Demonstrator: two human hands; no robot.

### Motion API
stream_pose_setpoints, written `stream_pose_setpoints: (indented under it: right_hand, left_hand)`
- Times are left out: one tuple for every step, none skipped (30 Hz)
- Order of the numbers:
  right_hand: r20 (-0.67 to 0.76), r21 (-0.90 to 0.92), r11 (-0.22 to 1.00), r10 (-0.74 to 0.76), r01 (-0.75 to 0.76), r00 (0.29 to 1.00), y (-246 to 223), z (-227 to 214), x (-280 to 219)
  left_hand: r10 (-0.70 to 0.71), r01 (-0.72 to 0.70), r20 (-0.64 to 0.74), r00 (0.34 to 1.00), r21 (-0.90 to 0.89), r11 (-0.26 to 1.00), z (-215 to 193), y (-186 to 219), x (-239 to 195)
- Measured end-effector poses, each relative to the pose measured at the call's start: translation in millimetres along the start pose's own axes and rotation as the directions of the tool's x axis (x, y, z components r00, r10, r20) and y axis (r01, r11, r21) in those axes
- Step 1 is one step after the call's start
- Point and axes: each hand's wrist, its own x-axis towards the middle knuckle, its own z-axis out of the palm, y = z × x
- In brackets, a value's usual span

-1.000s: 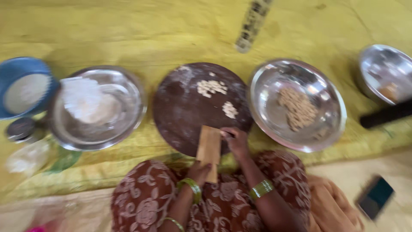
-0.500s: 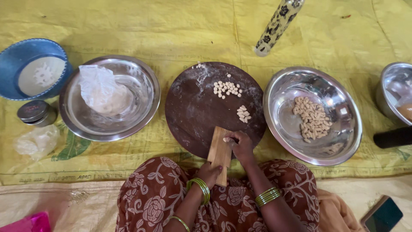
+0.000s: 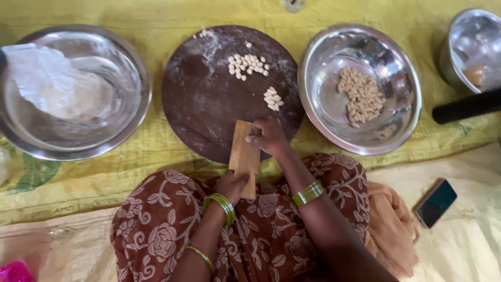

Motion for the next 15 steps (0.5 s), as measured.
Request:
stream_pose_setpoints:
  right_hand:
    - [0.016, 0.005, 0.998, 0.060, -0.060, 0.998, -4.9, -1.5, 0.0]
    - [0.032, 0.010, 0.993, 0.120, -0.120, 0.992, -9.7, -2.8, -1.0]
    - [0.049, 0.014, 0.984, 0.175, -0.176, 0.983, -14.1, -4.8, -0.8]
    - [0.066, 0.017, 0.982, 0.188, -0.190, 0.980, -16.6, -8.5, 0.3]
    - [0.085, 0.021, 0.979, 0.199, -0.202, 0.976, -19.0, -11.2, 2.4]
    - [0.104, 0.024, 0.977, 0.210, -0.213, 0.972, -20.1, -13.2, 4.3]
    - [0.103, 0.027, 0.979, 0.200, -0.204, 0.974, -19.4, -13.8, 5.4]
    - [0.103, 0.030, 0.981, 0.190, -0.194, 0.976, -17.2, -14.0, 6.6]
    - [0.100, 0.031, 0.982, 0.180, -0.184, 0.978, -14.6, -13.6, 8.3]
    - [0.103, 0.027, 0.984, 0.172, -0.176, 0.980, -12.6, -11.2, 10.2]
    - [0.102, 0.019, 0.986, 0.163, -0.166, 0.981, -9.6, -9.9, 12.5]
    - [0.101, 0.012, 0.988, 0.155, -0.157, 0.983, -6.5, -7.7, 13.8]
    - [0.097, 0.002, 0.989, 0.145, -0.146, 0.985, -3.4, -6.1, 15.6]
    - [0.092, -0.007, 0.991, 0.135, -0.135, 0.987, -0.5, -4.4, 16.8]
    - [0.087, -0.016, 0.992, 0.122, -0.121, 0.989, 1.6, -3.0, 19.0]
  left_hand:
    - [-0.019, 0.019, -0.005, 1.000, 0.007, 1.000, -2.2, -1.5, -2.2]
    - [0.008, -0.008, 0.001, 1.000, 0.003, 1.000, -2.1, -1.7, -2.4]
    - [0.035, -0.035, 0.004, 0.999, 0.000, 0.999, -2.6, -1.2, -1.4]
    - [0.061, -0.061, 0.006, 0.998, -0.005, 0.998, -2.8, -1.6, -1.5]
    - [0.037, -0.037, 0.005, 0.999, 0.033, 0.999, -3.4, -2.1, -1.6]
    - [0.013, -0.013, 0.003, 1.000, 0.071, 0.997, -3.4, -1.3, 0.1]
    - [-0.015, 0.015, -0.001, 1.000, 0.107, 0.994, -3.5, -2.0, 0.6]
    - [0.007, -0.007, 0.000, 1.000, 0.101, 0.995, -3.7, -2.9, 0.4]
    - [0.031, -0.031, 0.002, 1.000, 0.093, 0.995, -3.5, -2.7, 0.6]
    - [0.054, -0.054, 0.004, 0.999, 0.085, 0.995, -4.0, -2.5, -0.4]
    - [0.047, -0.046, -0.008, 0.999, 0.083, 0.995, -3.9, -1.1, -1.4]
    - [0.040, -0.038, -0.019, 0.999, 0.081, 0.996, -4.0, 0.6, -3.6]
    - [0.036, -0.033, -0.031, 0.999, 0.078, 0.996, -3.9, 3.7, -5.3]
    - [0.019, -0.016, -0.034, 0.999, 0.082, 0.996, -3.8, 6.8, -8.4]
    - [0.004, -0.001, -0.039, 0.999, 0.087, 0.996, -4.3, 10.3, -11.6]
